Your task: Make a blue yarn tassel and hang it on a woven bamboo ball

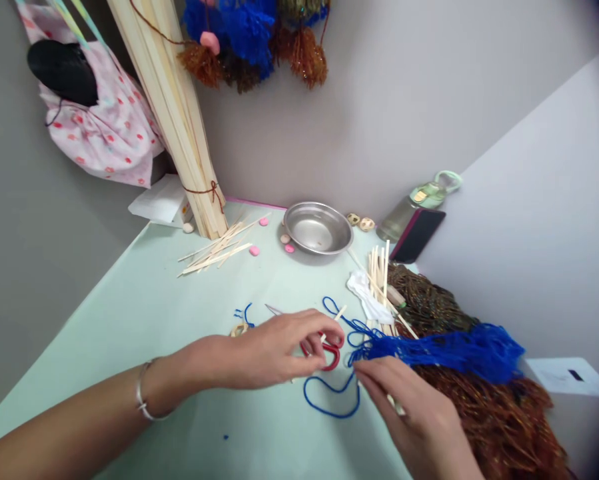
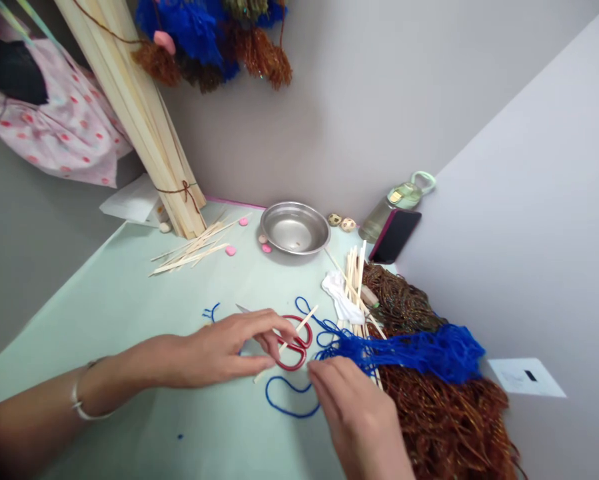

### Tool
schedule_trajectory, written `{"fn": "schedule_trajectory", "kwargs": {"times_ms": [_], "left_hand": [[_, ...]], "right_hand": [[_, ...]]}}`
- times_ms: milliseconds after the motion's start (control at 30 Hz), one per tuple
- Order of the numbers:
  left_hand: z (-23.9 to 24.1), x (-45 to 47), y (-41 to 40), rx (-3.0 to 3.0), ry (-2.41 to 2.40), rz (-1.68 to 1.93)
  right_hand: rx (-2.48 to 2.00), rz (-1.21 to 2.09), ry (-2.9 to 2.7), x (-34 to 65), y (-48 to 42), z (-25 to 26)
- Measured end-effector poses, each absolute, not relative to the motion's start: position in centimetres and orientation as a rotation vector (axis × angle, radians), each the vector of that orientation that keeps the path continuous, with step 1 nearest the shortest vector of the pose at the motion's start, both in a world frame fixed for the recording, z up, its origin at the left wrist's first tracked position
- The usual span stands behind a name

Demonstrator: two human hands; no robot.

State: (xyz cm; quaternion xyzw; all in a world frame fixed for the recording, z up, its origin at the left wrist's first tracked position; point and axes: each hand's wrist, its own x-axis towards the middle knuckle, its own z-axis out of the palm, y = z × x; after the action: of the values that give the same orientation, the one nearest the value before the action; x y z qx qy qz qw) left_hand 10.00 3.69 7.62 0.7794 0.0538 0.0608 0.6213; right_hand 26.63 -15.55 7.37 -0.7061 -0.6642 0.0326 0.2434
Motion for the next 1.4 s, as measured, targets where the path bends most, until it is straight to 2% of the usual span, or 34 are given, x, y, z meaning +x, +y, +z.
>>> {"fn": "schedule_trajectory", "kwargs": {"times_ms": [200,333,500,533,667,800,1167,1267,1400], "left_hand": [[6.1,12.7,1.8,1.625,0.022,0.038],[5.9,12.5,2.6,1.6,0.024,0.053],[7.8,11.8,5.6,1.524,0.176,0.184],[8.2,11.5,6.8,1.533,0.223,0.263],[8.5,9.0,12.6,1.3,0.399,0.69],[7.9,5.8,17.4,0.948,0.476,0.908],[6.1,4.4,18.4,0.584,0.471,0.893],[6.3,3.7,19.1,0.495,0.435,0.941],[6.3,3.3,19.6,0.606,0.436,0.992]], "right_hand": [[-1.695,-0.055,-1.795,23.9,-12.8,7.8],[-1.713,-0.065,-1.64,23.9,-11.6,7.9],[-1.906,0.446,-1.779,27.7,-10.6,6.3],[-1.992,0.413,-1.764,29.2,-10.7,5.9],[-2.38,-0.064,-1.504,36.1,-12.5,5.0],[-2.494,-0.195,-1.477,40.9,-14.5,5.2],[-2.703,-0.684,-1.702,43.2,-13.3,5.4],[-2.656,-0.503,-1.66,44.0,-12.6,5.7],[-2.307,0.322,-1.399,43.7,-12.2,7.7]]}}
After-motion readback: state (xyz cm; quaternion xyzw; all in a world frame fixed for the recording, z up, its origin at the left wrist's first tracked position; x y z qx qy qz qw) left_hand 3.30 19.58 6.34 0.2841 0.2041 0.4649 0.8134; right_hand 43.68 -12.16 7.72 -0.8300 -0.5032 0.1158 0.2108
